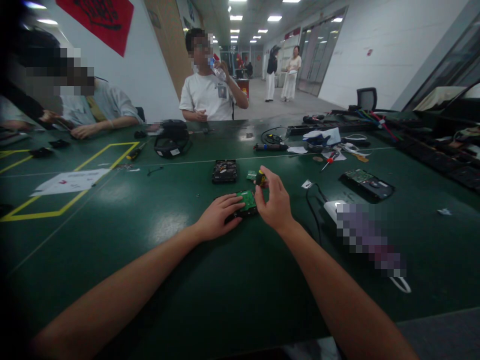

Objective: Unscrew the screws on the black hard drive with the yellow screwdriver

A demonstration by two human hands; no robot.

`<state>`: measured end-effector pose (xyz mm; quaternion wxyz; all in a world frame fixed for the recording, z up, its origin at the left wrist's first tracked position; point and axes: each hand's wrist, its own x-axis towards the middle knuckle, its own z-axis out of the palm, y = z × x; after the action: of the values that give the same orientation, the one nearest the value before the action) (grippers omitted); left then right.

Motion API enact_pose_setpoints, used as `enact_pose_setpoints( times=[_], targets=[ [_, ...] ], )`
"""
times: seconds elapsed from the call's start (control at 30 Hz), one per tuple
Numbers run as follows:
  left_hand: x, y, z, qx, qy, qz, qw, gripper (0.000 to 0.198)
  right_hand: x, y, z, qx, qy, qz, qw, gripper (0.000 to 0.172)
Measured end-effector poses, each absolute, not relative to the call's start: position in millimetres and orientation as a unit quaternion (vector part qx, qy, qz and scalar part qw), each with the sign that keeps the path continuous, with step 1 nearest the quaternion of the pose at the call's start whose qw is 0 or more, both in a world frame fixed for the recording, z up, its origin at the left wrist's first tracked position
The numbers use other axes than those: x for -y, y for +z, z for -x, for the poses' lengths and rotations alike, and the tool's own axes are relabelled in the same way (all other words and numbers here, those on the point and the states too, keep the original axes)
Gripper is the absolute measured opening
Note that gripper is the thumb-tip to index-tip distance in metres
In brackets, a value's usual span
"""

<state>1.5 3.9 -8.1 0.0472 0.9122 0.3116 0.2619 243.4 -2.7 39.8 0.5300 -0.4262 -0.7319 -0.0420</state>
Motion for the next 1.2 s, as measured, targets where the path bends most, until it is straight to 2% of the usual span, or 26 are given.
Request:
enact_pose_setpoints(
  times=[0.17, 0.33, 0.77, 1.2],
  targets=[
    [-3.7, -8.0, -2.3, -0.310, 0.266, -0.911, 0.050, 0.047, 5.4, 42.5, -240.7, 0.726, -0.061, 0.429, 0.534, 0.053],
    [-3.6, -8.6, -2.6, -0.311, 0.264, -0.912, 0.050, 0.046, 2.7, 39.3, -241.1, 0.723, -0.015, 0.421, 0.547, 0.054],
    [-3.8, -8.4, -2.4, -0.313, 0.265, -0.911, 0.051, 0.047, 0.1, 35.3, -241.6, 0.718, 0.000, 0.426, 0.550, 0.053],
    [-3.8, -7.7, -1.7, -0.314, 0.257, -0.913, 0.049, 0.048, -1.2, 37.0, -244.6, 0.709, -0.032, 0.434, 0.555, 0.052]
  ],
)
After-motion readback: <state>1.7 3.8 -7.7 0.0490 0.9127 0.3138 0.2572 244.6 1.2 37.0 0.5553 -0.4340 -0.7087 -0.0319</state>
